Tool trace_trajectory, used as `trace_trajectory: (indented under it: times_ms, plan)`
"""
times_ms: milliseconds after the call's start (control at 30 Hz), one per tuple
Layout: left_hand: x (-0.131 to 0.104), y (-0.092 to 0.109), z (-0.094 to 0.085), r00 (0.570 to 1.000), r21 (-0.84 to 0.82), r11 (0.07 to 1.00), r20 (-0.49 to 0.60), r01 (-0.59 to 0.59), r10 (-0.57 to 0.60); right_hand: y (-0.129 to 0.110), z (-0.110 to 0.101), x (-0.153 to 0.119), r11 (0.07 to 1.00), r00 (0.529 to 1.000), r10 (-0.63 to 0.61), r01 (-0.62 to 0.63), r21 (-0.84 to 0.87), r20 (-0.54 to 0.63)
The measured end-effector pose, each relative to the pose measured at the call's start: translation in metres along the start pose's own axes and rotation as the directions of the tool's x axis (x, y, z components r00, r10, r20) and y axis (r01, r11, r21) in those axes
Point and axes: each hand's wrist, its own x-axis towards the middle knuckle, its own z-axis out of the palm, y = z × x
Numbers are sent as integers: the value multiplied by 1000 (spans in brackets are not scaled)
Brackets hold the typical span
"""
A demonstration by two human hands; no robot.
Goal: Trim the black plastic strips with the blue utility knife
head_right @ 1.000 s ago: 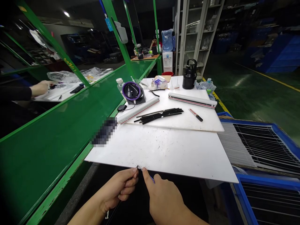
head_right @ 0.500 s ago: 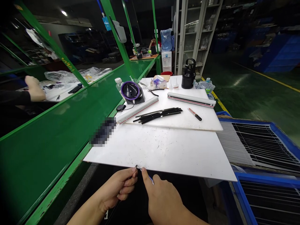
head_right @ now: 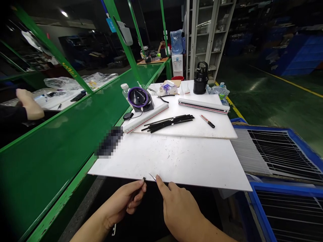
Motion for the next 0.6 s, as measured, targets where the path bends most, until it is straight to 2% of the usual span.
trace_trajectory:
  times_ms: [200,400,600]
  plan:
    - [1,1,3,1000,0,1000,-26,-8,8,-4,0,2,999,1000,-28,28,-32,15]
    - [0,3,4,999,29,999,12,34,-34,-8,-3,2,997,998,-54,56,-61,35]
    - [0,2,3,1000,40,999,22,9,-10,-12,-6,6,987,991,-26,46,-155,131]
